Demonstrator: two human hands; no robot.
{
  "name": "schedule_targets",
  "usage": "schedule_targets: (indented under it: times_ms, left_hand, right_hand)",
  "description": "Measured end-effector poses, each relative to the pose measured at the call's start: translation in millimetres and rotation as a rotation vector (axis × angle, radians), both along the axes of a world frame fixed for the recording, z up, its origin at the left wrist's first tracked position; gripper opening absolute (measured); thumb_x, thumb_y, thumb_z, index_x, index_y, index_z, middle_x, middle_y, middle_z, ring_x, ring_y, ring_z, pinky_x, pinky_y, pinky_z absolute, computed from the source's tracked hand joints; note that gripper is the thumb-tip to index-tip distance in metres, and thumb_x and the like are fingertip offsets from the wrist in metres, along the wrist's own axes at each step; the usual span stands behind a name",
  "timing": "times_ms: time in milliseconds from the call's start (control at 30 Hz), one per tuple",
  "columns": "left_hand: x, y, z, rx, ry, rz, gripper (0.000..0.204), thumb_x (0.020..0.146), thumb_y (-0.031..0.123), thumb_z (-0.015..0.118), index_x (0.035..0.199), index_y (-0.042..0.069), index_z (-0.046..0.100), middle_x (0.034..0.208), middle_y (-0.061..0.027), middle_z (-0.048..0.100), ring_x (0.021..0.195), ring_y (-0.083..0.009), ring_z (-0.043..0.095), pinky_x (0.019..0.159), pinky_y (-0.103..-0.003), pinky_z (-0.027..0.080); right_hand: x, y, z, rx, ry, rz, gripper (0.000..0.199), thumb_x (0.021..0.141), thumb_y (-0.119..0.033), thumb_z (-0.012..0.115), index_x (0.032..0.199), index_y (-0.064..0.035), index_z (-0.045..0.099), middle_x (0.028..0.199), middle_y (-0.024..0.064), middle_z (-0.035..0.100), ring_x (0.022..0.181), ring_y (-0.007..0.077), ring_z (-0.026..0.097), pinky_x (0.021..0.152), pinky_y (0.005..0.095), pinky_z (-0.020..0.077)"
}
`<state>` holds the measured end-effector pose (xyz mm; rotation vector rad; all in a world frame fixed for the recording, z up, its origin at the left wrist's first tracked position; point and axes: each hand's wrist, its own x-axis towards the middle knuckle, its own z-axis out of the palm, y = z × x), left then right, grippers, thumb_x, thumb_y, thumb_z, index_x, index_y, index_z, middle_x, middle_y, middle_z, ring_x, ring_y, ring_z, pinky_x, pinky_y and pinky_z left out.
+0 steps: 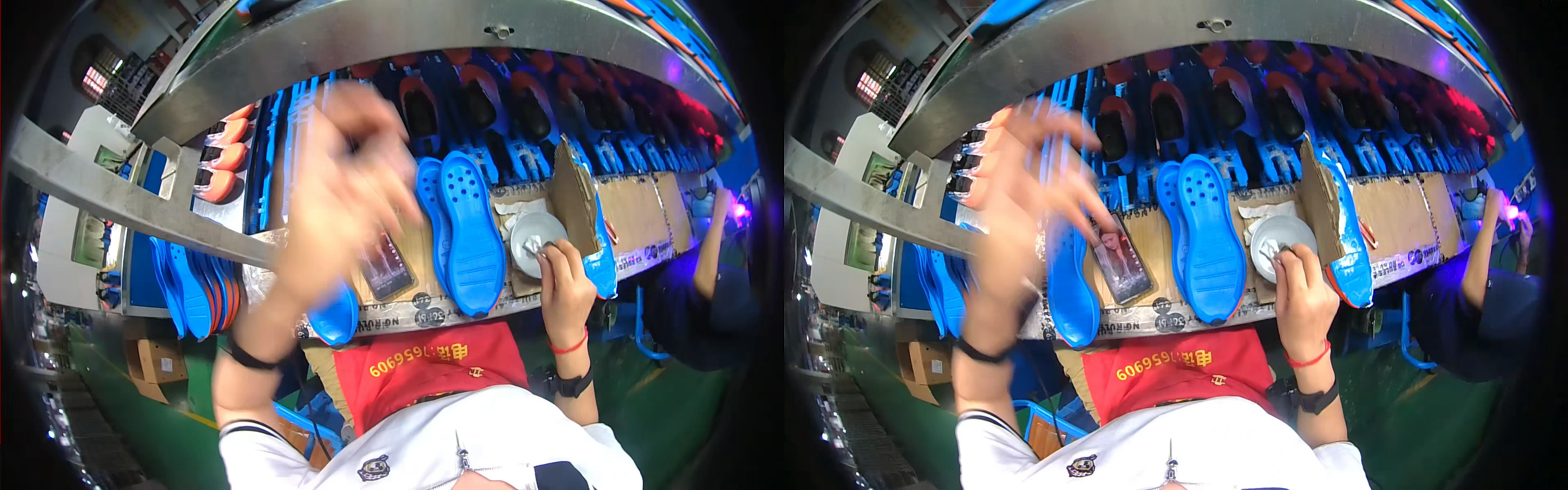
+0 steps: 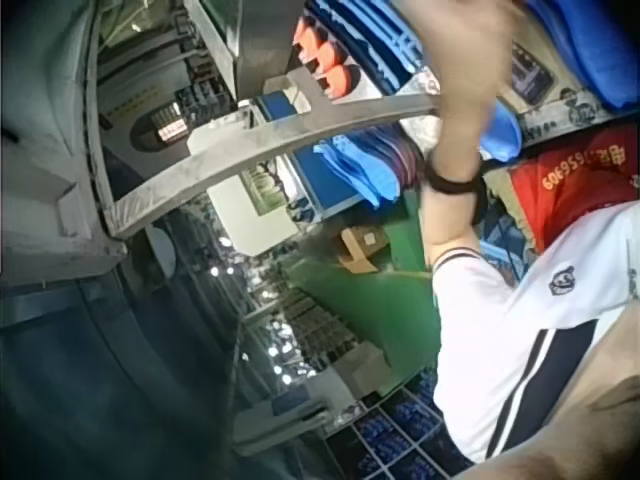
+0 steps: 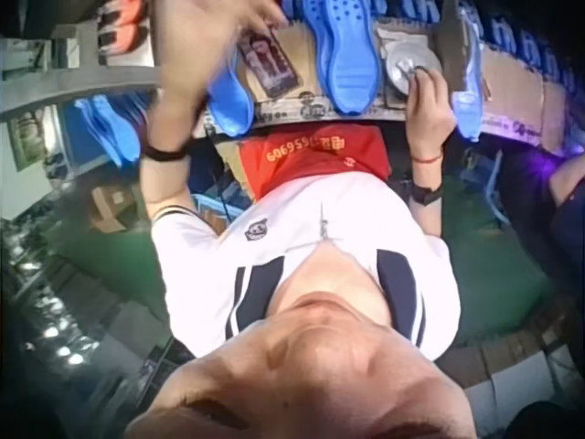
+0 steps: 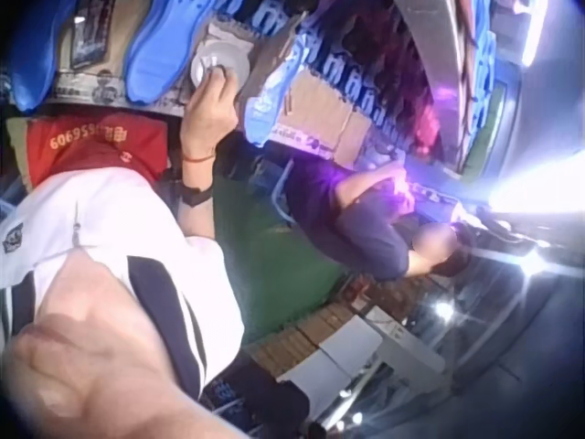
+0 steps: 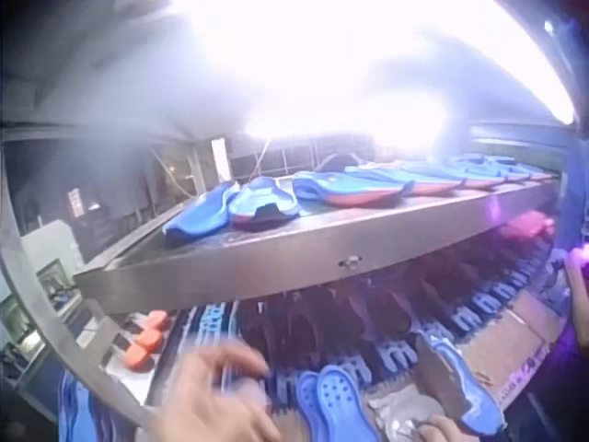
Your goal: Apply adhesive to the edges of blue shoe soles using a small brush.
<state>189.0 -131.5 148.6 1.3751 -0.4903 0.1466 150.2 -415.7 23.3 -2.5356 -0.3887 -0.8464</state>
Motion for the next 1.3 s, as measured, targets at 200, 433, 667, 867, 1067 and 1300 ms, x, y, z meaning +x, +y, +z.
schedule_targets:
  times_ms: [200,433,667,867,1067,1300]
  left_hand:
    - [-96.2,-68.6,-177.7,0.892,0.258,0.278,0.058,0.086,0.011,0.069,0.126,-0.003,0.030,0.118,-0.0190,0.038,0.073,-0.0197,0.064,0.063,-0.031,0.054]
    - [-96.8,-84.5,-183.1,0.196,0.620,0.368,0.060,0.082,-0.001,0.069,0.128,-0.002,0.030,0.125,-0.0161,0.036,0.081,-0.0153,0.061,0.067,-0.026,0.053]
    - [-86.1,-53.6,-143.1,-0.343,0.795,0.019,0.044,0.092,0.003,0.056,0.132,-0.004,0.042,0.121,-0.0124,0.058,0.107,-0.0144,0.057,0.092,-0.030,0.047]
    - [-82.4,-46.4,-126.7,-0.286,0.693,0.025,0.055,0.087,-0.006,0.060,0.136,-0.003,0.036,0.119,-0.0142,0.059,0.106,-0.0185,0.060,0.089,-0.032,0.052]
    - [-82.9,-55.1,-128.7,-0.121,0.482,0.225,0.065,0.087,-0.006,0.060,0.143,-0.002,0.027,0.119,-0.0156,0.059,0.103,-0.0186,0.062,0.086,-0.029,0.054]
    - [-88.1,-62.8,-122.2,-0.053,0.445,0.317,0.066,0.085,-0.006,0.062,0.142,-0.002,0.029,0.115,-0.0155,0.060,0.100,-0.0173,0.063,0.084,-0.028,0.054]
  right_hand:
    - [22.8,9.0,-26.3,-0.138,0.160,-0.015,0.010,0.083,-0.013,0.066,0.091,-0.0073,0.063,0.098,0.0084,0.063,0.061,0.0303,0.063,0.052,0.0386,0.0492]
    - [34.7,6.9,-37.5,-0.242,0.241,-0.033,0.010,0.082,-0.014,0.068,0.088,-0.0079,0.064,0.094,0.0071,0.065,0.066,0.0313,0.064,0.057,0.0395,0.0514]
    - [25.3,1.0,-22.3,-0.219,0.247,0.056,0.009,0.083,-0.016,0.067,0.086,-0.0075,0.065,0.092,0.0074,0.065,0.065,0.0304,0.065,0.056,0.0385,0.0508]
    - [2.3,4.8,10.8,0.092,0.153,0.113,0.012,0.079,0.000,0.069,0.091,-0.0017,0.065,0.095,0.0135,0.066,0.066,0.0291,0.064,0.058,0.0328,0.0502]
    - [-23.9,20.2,32.4,0.238,0.164,0.430,0.016,0.071,0.003,0.073,0.084,-0.0003,0.065,0.091,0.0149,0.065,0.064,0.0255,0.065,0.054,0.0298,0.0503]
    - [-25.4,31.4,29.6,0.134,0.142,0.492,0.019,0.069,0.000,0.077,0.084,-0.0015,0.065,0.091,0.0153,0.066,0.060,0.0250,0.065,0.050,0.0296,0.0497]
